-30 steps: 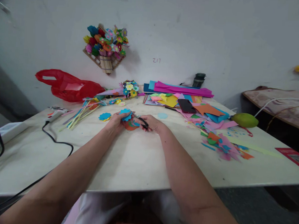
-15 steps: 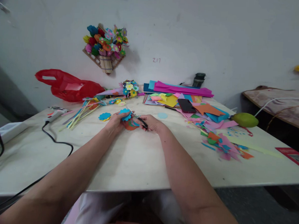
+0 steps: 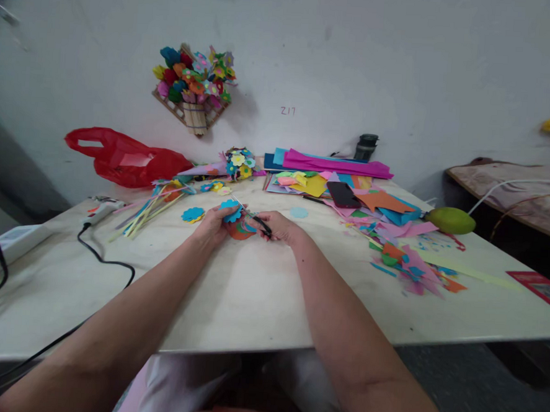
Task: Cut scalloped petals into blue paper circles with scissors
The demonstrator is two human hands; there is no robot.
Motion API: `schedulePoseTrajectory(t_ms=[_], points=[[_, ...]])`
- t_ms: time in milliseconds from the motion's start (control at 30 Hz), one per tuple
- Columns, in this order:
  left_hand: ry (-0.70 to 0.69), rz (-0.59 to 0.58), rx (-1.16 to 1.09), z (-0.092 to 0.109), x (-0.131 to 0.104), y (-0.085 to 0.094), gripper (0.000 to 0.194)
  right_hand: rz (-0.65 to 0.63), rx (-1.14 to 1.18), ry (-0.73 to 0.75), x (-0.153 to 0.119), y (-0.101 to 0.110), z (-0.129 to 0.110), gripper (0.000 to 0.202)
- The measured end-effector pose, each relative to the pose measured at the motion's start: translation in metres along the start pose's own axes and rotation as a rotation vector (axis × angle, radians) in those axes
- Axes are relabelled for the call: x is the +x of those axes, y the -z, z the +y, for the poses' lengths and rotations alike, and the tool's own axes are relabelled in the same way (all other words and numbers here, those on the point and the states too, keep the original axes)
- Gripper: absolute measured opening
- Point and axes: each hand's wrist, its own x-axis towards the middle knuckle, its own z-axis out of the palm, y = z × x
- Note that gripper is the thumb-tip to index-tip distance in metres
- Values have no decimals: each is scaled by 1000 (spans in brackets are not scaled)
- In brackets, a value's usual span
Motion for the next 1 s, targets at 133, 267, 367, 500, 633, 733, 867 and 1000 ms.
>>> schedulePoseTrajectory(t_ms=[133,267,367,500,633,733,867,1000], points=[[-11,7,-9,-1,1,1,22,12,-10,1,-1,-1,-2,29],[-1,7,2,-1,2,2,25,20,-11,4,-4,-2,-7,31],[-2,7,0,0,1,2,24,22,-9,3,-6,-3,-11,29],[8,7,-13,3,-2,0,16,36,5,11,-8,-4,-13,29],[20,18,-2,4,-2,0,12,32,20,9,-7,-2,-11,27],[9,14,10,4,-1,3,17,22,30,6,-5,2,-5,27],[3,-5,67,6,2,8,22,44,86,33,1,7,5,27],[-8,-54,111,7,5,9,22,94,132,70,6,9,10,19]])
